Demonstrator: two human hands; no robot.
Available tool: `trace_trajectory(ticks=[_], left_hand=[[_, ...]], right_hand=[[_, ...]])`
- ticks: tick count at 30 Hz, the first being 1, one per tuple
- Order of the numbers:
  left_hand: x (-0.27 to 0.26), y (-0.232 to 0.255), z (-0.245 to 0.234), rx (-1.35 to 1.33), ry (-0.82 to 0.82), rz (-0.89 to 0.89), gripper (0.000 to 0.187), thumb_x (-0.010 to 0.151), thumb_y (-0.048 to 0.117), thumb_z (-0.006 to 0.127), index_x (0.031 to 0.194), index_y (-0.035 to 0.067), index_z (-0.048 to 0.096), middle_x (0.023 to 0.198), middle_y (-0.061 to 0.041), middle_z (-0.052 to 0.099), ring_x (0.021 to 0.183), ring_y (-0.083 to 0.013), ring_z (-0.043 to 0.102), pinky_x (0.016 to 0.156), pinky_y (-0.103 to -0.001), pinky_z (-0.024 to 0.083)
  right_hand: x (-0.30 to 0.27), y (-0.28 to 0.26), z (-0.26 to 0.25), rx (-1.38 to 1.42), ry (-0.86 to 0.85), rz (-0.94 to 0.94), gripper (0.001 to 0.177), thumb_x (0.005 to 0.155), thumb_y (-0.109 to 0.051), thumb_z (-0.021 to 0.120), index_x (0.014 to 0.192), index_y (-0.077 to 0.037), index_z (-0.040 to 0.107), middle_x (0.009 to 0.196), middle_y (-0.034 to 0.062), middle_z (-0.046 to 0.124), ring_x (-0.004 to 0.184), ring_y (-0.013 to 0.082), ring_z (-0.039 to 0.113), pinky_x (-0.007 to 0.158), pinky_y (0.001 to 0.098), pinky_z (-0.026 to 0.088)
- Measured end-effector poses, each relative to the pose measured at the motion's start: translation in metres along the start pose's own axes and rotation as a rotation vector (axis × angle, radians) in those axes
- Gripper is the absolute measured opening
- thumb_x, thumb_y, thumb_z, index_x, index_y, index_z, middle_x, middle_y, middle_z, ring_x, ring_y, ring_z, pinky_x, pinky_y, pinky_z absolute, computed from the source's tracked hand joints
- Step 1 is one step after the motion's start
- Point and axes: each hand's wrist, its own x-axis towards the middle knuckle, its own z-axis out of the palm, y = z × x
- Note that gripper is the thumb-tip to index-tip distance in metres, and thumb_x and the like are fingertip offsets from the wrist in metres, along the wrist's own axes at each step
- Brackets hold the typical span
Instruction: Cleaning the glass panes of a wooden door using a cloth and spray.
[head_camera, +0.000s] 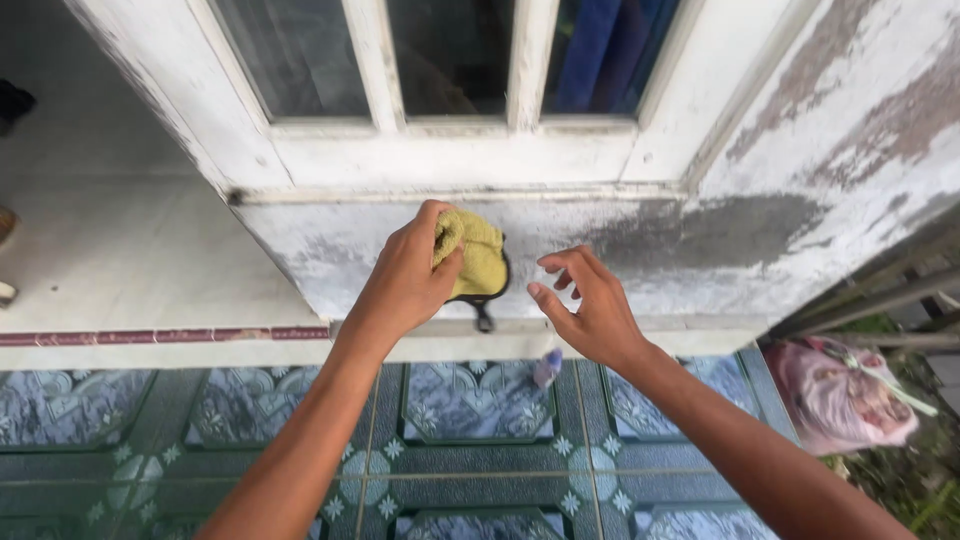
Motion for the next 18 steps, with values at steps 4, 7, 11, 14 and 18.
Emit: trace_trajectory(ticks=[4, 7, 11, 14, 18], left_hand=[[-0.006, -0.058, 0.061, 0.163, -0.1, 0.061, 0.035, 0.087, 0.004, 0.066, 0.12, 0.001, 0.053, 0.114, -0.02, 0.069, 0.107, -0.0367, 0.068, 0.086, -0.046, 0.053], [-0.01, -0.084, 0.098, 0.152, -0.197, 0.071, 0.035, 0.087, -0.002, 0.062, 0.121, 0.005, 0.057, 0.121, -0.017, 0.069, 0.114, -0.035, 0.066, 0.093, -0.046, 0.052], [-0.019, -0.097, 0.121, 0.228, -0.288, -0.03, 0.037, 0.088, 0.008, 0.067, 0.125, 0.007, 0.062, 0.111, -0.019, 0.071, 0.106, -0.0376, 0.068, 0.086, -0.049, 0.053], [-0.021, -0.092, 0.121, 0.275, -0.335, -0.139, 0.034, 0.092, 0.026, 0.069, 0.118, 0.006, 0.065, 0.101, -0.019, 0.073, 0.097, -0.0377, 0.07, 0.081, -0.05, 0.054], [-0.022, -0.095, 0.118, 0.307, -0.365, -0.245, 0.04, 0.094, 0.04, 0.065, 0.112, 0.004, 0.066, 0.094, -0.018, 0.074, 0.091, -0.0354, 0.073, 0.077, -0.05, 0.053]], right_hand=[[-0.047, 0.067, 0.031, -0.103, -0.323, 0.216, 0.057, 0.091, -0.042, 0.073, 0.135, -0.011, 0.055, 0.121, 0.0122, 0.067, 0.104, 0.0291, 0.069, 0.082, 0.0413, 0.058], [-0.069, 0.1, 0.055, -0.152, -0.499, 0.322, 0.069, 0.084, -0.044, 0.078, 0.138, -0.011, 0.052, 0.127, 0.0125, 0.065, 0.112, 0.0316, 0.065, 0.089, 0.0461, 0.056], [-0.086, 0.128, 0.086, -0.172, -0.602, 0.502, 0.074, 0.081, -0.044, 0.08, 0.141, -0.013, 0.049, 0.136, 0.0098, 0.062, 0.114, 0.0284, 0.066, 0.093, 0.044, 0.057], [-0.092, 0.141, 0.102, -0.158, -0.606, 0.558, 0.071, 0.082, -0.041, 0.08, 0.141, -0.013, 0.05, 0.138, 0.0089, 0.061, 0.113, 0.0265, 0.068, 0.094, 0.0424, 0.058], [-0.096, 0.153, 0.12, -0.059, -0.542, 0.517, 0.064, 0.081, -0.03, 0.082, 0.138, -0.015, 0.056, 0.131, 0.01, 0.066, 0.11, 0.0258, 0.069, 0.097, 0.0409, 0.056]])
